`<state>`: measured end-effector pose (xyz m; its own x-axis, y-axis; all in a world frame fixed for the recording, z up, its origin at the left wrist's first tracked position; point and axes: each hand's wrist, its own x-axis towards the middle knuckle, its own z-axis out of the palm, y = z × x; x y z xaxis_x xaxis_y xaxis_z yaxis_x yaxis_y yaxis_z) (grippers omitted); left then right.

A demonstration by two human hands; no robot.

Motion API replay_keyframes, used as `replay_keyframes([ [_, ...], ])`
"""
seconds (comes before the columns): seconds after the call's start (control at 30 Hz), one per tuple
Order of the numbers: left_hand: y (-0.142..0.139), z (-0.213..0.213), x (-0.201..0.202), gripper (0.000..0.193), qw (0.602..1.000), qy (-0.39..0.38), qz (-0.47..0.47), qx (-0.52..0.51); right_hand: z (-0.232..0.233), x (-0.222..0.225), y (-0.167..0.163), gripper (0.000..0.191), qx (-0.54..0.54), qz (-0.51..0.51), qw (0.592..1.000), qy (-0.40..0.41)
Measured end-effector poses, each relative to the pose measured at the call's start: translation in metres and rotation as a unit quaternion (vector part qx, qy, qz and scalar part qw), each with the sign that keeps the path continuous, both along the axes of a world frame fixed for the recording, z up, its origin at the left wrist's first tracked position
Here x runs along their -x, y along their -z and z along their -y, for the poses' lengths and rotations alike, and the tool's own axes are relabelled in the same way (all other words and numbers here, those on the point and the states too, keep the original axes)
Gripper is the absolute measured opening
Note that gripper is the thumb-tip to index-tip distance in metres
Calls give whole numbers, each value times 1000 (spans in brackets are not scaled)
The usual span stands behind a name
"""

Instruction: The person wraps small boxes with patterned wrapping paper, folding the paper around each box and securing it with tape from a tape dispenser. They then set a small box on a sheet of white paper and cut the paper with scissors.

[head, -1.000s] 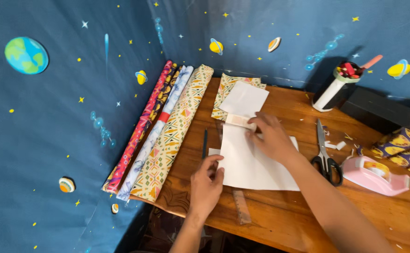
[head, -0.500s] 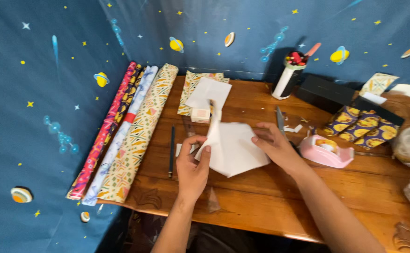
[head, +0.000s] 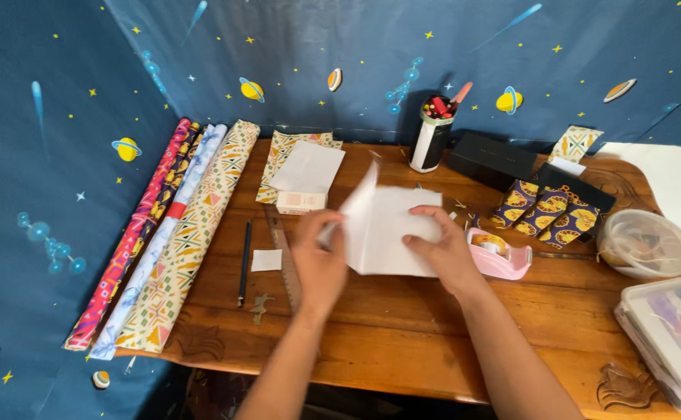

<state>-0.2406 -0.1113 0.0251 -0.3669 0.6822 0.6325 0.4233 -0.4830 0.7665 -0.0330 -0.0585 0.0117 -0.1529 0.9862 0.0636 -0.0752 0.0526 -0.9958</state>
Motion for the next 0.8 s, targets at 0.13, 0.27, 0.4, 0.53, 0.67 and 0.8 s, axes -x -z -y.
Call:
replay_keyframes([
  [0.13,24,-13,41,24,984,1,161,75,-4,-10,-7,46,-12,-13,998,59],
  [0.27,31,-9,45,43,930,74,352,78,-1,-5,-8,45,-86,-20,995,45],
  [0.4,27,5,24,58,781,149,571,206,-2,-5,-8,45,-50,-65,996,32],
  [0.53,34,5,5,55,770,264,489,312,-3,-10,-6,46,-52,-62,996,23],
  [0.67,45,-8,8,49,755,291,507,297,-3,-14,-6,44,-15,-91,995,35],
  [0.8,47,-17,9,43,712,302,544,327,-5,-11,-8,41,-25,-109,992,66],
])
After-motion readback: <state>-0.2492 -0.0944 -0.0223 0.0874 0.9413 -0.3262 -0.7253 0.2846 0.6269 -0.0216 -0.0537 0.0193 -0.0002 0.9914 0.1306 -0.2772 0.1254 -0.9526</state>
